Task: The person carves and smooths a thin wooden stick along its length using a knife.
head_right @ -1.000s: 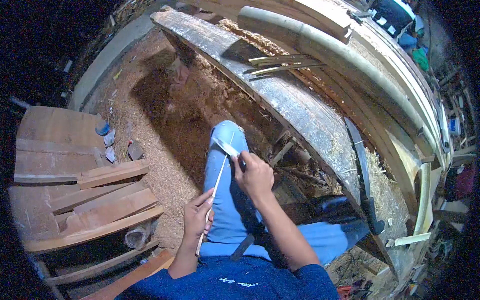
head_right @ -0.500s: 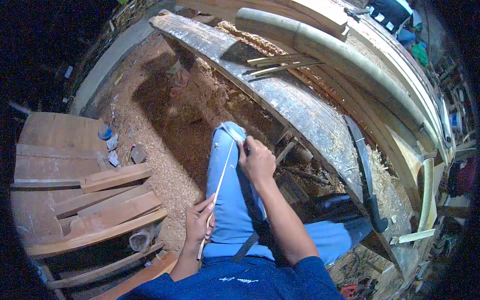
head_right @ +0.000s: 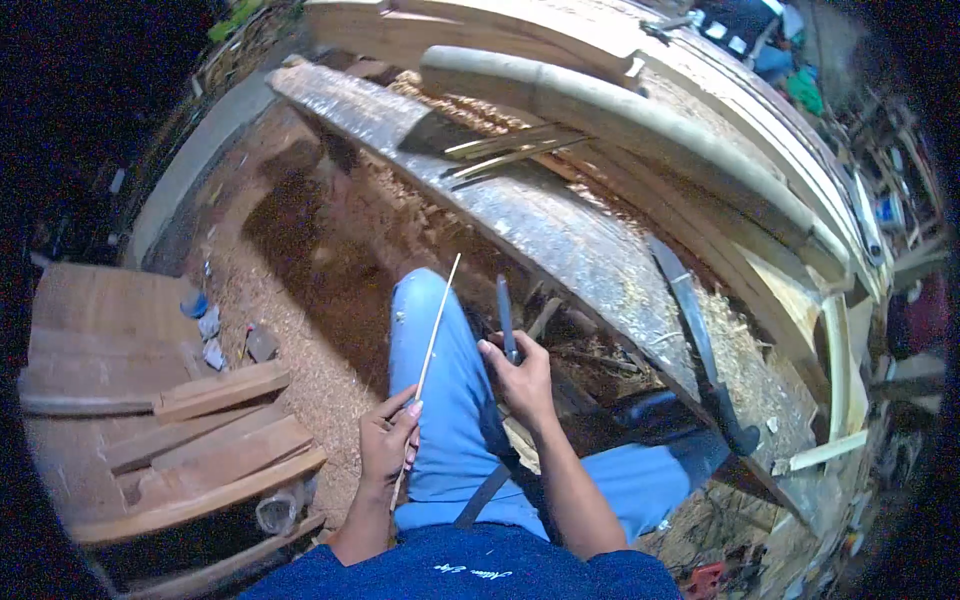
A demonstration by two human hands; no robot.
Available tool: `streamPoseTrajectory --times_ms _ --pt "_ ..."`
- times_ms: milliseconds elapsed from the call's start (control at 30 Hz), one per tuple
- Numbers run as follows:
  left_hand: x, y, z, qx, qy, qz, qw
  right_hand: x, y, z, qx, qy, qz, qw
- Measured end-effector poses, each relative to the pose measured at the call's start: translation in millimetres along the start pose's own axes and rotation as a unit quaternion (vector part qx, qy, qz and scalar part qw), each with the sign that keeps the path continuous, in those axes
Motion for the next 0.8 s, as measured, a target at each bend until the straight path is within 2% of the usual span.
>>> streamPoseTrajectory --times_ms 67,133,200,267,400,467,533,667,733,800 --pt "-13 6 2 -0.015 -0.015 0.042 0.999 16 8 -1 -0.057 0.007 0.061 0.996" --pt "-26 6 3 -0.021 -0.043 0.055 0.997 34 0 2 -0.037 0.044 0.094 0.994" --pt "-37 7 2 -0.072 -0.074 0.071 0.992 53 -19 2 -0.017 0.082 0.126 0.988" --pt "-47 5 1 -0.078 -0.093 0.065 0.99 64 -41 -1 -0.044 0.056 0.237 0.969" --pt "-51 9 -4 -0.128 -0.103 0.125 0.978 85 -60 -3 0.009 0.078 0.23 0.97" --pt "-53 11 -7 -0.147 -0.113 0.129 0.974 89 -64 -4 -0.005 0.09 0.235 0.968" --pt "-52 10 -10 -0.15 -0.117 0.136 0.972 92 -65 0 0.021 0.091 0.178 0.98" --pt "-52 10 -11 -0.189 -0.14 0.16 0.959 91 -74 -4 0.043 0.097 0.205 0.973" --pt "-50 9 -13 -0.196 -0.142 0.163 0.956 90 -71 -5 -0.005 0.087 0.211 0.974" --pt "-49 9 -14 -0.203 -0.145 0.164 0.954 89 -72 -5 0.017 0.091 0.22 0.971"
Point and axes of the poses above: each hand's wrist, its own z-axis towards the middle knuckle, its own x-axis out of the back of the hand, y = z × x, the point moved 5 cm from there along z, towards the middle knuckle, and after that the axes turned 2 degrees about -z, right-handed, at the moved point
